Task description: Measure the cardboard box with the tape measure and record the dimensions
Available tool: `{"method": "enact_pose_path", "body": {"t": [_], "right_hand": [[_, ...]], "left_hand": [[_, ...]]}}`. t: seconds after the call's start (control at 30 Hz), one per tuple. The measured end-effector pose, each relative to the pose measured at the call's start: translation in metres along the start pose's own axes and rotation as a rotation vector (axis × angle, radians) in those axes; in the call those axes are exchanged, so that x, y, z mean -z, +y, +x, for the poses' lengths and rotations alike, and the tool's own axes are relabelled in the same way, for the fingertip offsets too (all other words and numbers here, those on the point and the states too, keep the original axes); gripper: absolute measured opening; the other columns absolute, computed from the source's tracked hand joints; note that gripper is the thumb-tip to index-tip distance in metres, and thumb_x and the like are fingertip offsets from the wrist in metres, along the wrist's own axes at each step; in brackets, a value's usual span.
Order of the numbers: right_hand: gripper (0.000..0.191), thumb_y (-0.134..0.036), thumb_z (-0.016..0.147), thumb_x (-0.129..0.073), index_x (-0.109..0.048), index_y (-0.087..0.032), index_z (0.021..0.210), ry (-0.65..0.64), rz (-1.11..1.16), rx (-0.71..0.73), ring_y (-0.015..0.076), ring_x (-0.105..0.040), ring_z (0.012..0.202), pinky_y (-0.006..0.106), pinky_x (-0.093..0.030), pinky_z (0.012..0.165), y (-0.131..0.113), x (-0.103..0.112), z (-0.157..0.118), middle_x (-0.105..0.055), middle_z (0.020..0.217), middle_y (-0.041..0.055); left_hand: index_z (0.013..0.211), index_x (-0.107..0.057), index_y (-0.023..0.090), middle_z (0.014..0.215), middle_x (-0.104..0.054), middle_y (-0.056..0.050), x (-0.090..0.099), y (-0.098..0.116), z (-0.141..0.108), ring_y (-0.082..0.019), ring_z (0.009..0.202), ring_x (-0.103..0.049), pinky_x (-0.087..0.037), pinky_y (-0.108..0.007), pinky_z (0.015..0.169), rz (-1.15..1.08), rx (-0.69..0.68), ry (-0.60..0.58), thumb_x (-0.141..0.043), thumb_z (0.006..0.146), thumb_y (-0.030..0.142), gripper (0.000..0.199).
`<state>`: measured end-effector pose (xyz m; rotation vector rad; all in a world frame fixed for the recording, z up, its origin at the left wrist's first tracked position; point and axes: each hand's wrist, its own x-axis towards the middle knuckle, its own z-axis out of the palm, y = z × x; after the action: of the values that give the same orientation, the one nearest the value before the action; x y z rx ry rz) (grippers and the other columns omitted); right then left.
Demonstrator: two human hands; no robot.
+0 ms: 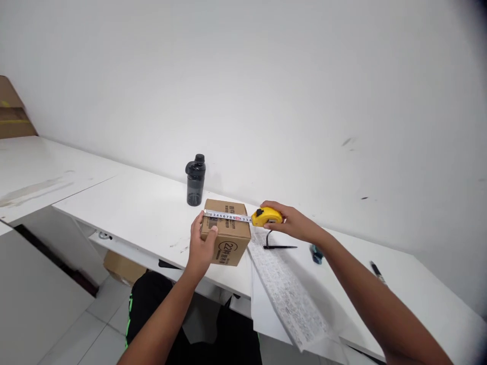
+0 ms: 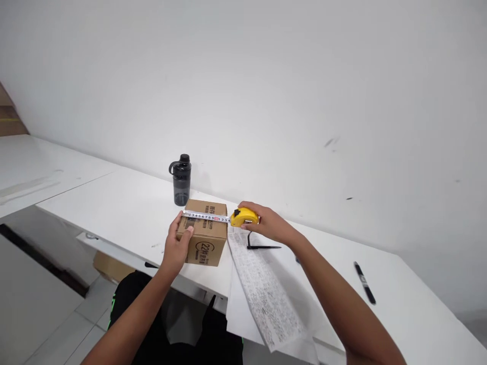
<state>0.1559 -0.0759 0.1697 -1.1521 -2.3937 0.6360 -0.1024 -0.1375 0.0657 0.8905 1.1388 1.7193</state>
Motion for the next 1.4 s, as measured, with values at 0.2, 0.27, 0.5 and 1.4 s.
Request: {"method": "enact_pose_path", "body": {"t": [0.2,0.27,0.5,1.4], "right_hand": [[0.044,-0.042,0.081,-0.06,-0.052,-0.033,0.124,0.002,-0.013,0.004,0.0249,-0.059,0.104,0.041,-0.048,0.087,-0.01,-0.003,0.009,-0.061,0.122,0.0023],[0.045,-0.04,0.08,-0.061,-0.052,-0.034,0.124,-0.007,-0.007,0.015,0.0253,-0.059,0.105,0.041,-0.048,0.087,-0.01,-0.002,0.014,-0.061,0.123,0.0021],[0.054,-0.04,0.08,-0.062,-0.048,-0.033,0.131,0.007,0.003,-0.006,0.0242,-0.059,0.105,0.04,-0.049,0.086,-0.01,-0.001,0.022,-0.059,0.127,0.0031],[0.071,-0.058,0.078,-0.066,-0.041,-0.026,0.136,0.985,-0.037,0.326,0.0291,-0.054,0.117,0.045,-0.049,0.094,-0.064,-0.019,-0.009,-0.05,0.133,0.0103]], "left_hand": [[0.136,-0.049,0.03,0.139,-0.049,-0.008,-0.001,0.002,0.001,-0.028,0.132,-0.044,-0.036,-0.039,0.109,0.032,0.004,0.026,-0.07,0.078,0.034,0.062],[0.137,-0.049,0.031,0.139,-0.05,-0.008,-0.001,0.001,0.002,-0.029,0.131,-0.044,-0.036,-0.04,0.109,0.074,-0.015,0.035,-0.069,0.079,0.037,0.061],[0.135,-0.048,0.027,0.137,-0.05,-0.009,0.001,-0.005,0.004,-0.027,0.13,-0.044,-0.033,-0.039,0.111,0.132,-0.094,0.051,-0.066,0.082,0.039,0.057],[0.146,-0.025,0.023,0.15,-0.031,-0.015,-0.032,-0.01,0.059,-0.029,0.14,-0.03,-0.029,-0.045,0.114,0.42,-0.378,0.021,-0.058,0.086,0.042,0.071]]}}
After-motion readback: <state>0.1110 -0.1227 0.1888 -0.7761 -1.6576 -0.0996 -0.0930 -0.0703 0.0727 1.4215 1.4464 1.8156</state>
